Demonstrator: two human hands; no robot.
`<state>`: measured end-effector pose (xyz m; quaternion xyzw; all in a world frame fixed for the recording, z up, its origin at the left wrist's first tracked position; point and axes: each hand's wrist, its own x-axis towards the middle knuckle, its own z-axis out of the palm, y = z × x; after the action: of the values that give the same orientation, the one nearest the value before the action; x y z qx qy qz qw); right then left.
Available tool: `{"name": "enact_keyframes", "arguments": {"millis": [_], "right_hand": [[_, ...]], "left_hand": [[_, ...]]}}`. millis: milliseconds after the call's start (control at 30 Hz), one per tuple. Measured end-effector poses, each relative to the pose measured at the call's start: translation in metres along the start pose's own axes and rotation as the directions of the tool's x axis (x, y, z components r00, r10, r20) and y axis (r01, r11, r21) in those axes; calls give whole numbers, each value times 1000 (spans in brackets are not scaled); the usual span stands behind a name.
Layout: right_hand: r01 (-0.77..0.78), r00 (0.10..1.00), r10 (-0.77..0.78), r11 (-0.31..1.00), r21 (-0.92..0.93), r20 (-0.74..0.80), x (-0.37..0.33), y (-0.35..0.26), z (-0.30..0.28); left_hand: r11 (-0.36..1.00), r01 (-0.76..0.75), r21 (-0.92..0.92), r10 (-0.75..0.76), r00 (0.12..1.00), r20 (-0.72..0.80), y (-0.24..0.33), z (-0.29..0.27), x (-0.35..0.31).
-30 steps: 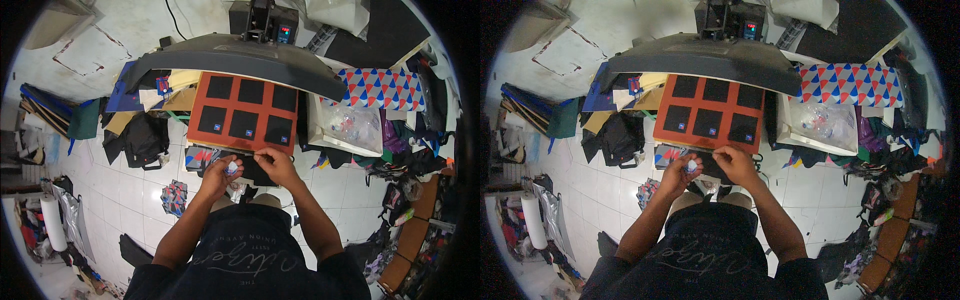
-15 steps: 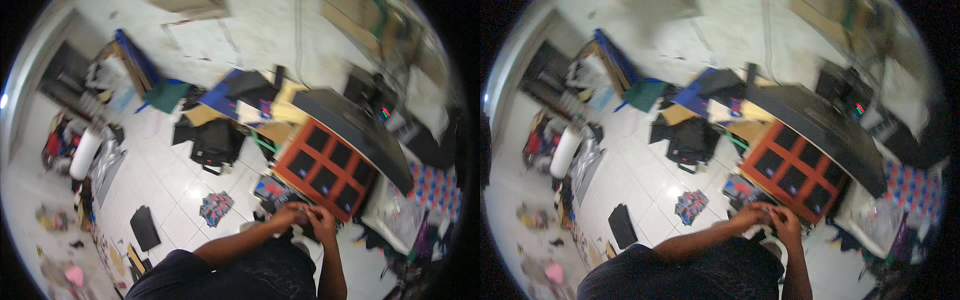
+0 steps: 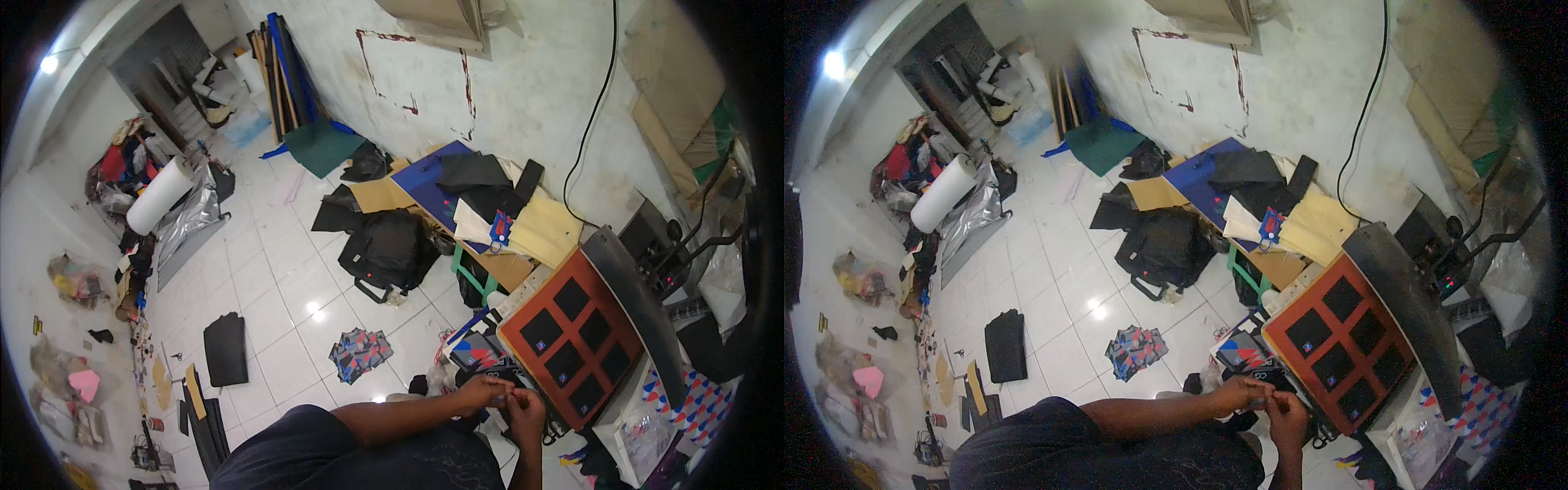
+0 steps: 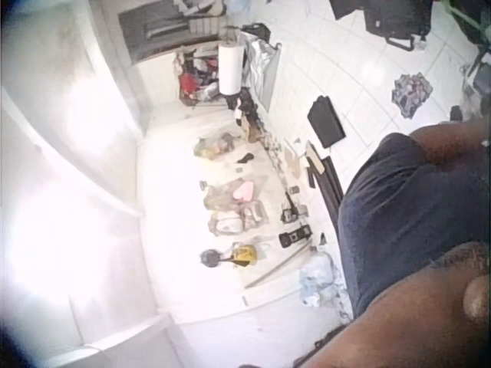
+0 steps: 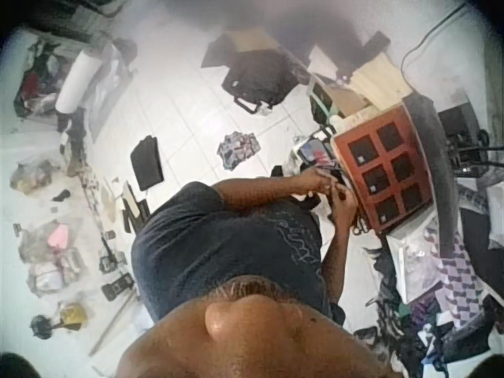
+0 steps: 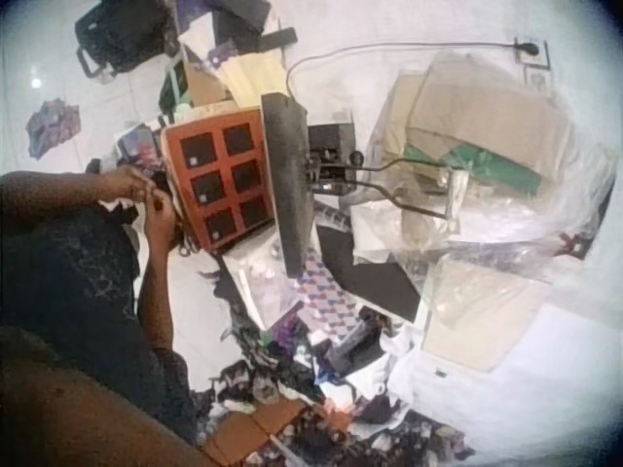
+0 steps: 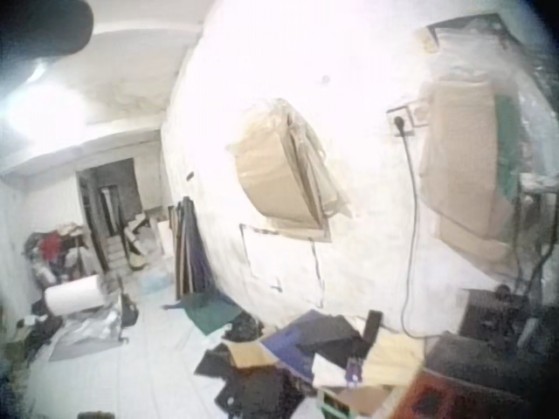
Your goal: The person places small square stickers onto a red grid on a heat press, then covers them with patterned transfer sheets. They operate the heat press to apply heat and pressure, then remove the sheets to reveal the transferred designs.
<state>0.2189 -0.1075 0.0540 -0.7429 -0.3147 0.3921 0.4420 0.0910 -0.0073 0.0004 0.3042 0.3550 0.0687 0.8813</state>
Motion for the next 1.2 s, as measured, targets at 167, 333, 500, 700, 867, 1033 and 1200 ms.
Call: {"name": "enact_keyframes", "arguments": {"millis": [167, 333, 500, 700, 867, 1033, 1200], "right_hand": [[216, 971, -231, 960, -179, -63, 16, -20, 48], [277, 938, -322, 920, -278, -130, 24, -42, 89], [166, 969, -175, 984, -64, -176, 24, -71, 110], [413, 850, -513, 792, -449, -123, 24, -67, 115], [505, 783, -620, 683, -528, -55, 33, -69, 115], [39, 972, -38, 999, 0, -234, 27, -77, 124], [74, 968, -72, 997, -4, -240, 26, -59, 129]], "left_hand": [[996, -44, 74, 31, 986, 161, 23, -60, -3], [999, 27, 24, -27, 999, -24, 86, -62, -40], [998, 54, -10, -54, 998, -21, 118, -76, -53], [990, 144, -11, -143, 989, 48, 137, -90, -55], [994, 83, 71, -87, 994, 64, 139, -98, -50], [995, 31, 94, -32, 999, 10, 143, -100, -52], [974, 22, 224, -33, 999, 42, 130, -95, -50]]}}
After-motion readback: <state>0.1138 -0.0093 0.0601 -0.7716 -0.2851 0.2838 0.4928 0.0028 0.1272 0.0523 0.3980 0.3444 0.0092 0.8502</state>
